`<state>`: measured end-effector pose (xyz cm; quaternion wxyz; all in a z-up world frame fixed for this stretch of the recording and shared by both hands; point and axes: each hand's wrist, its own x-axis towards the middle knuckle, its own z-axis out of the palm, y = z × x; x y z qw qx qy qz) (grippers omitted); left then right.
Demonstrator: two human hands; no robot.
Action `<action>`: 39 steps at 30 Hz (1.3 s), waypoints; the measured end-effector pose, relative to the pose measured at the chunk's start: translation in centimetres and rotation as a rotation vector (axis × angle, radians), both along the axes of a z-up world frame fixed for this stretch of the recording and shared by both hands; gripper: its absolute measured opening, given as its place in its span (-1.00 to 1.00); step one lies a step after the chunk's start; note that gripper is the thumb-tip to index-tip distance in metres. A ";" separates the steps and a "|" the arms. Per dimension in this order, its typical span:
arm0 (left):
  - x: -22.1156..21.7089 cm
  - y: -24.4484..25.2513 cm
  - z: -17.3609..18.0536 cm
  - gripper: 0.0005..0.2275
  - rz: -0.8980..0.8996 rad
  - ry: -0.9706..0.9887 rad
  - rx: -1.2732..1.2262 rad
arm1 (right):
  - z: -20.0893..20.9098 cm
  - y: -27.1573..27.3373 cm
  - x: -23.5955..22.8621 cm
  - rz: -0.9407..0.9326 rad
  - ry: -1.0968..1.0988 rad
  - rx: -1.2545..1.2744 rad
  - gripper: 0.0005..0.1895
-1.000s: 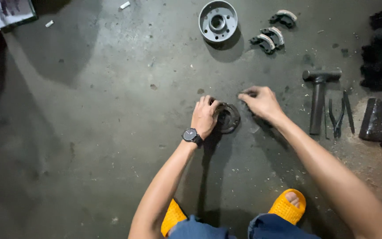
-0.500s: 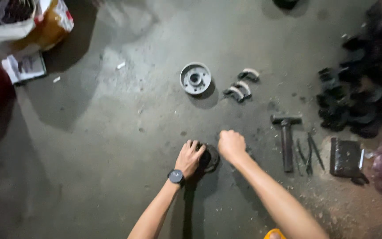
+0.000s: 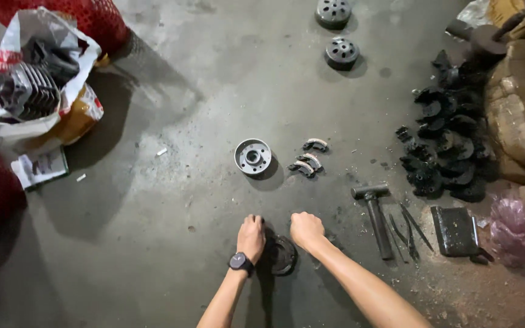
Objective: The person carries small metal parts across the workshop, then sits on the floor and grinds the edges of the parts against a spinning bench grinder wheel, producing sparks. They then hammer a round clutch assembly apart on the floor and gather greasy metal parts into a large metal basin.
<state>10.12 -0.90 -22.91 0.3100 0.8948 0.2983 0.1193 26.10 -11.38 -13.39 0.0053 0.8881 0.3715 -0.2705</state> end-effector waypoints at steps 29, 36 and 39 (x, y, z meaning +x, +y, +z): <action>-3.9 -5.6 9.8 0.01 -0.217 0.419 0.054 | -0.5 -8.2 0.8 0.070 0.005 0.213 -0.68; -3.9 -7.0 9.2 0.02 -0.124 0.363 0.033 | -0.1 -7.7 1.2 0.106 -0.022 0.148 -0.67; -4.1 -6.8 9.4 -0.01 -0.125 0.381 0.007 | 0.7 -7.6 0.6 0.113 0.020 0.157 -0.68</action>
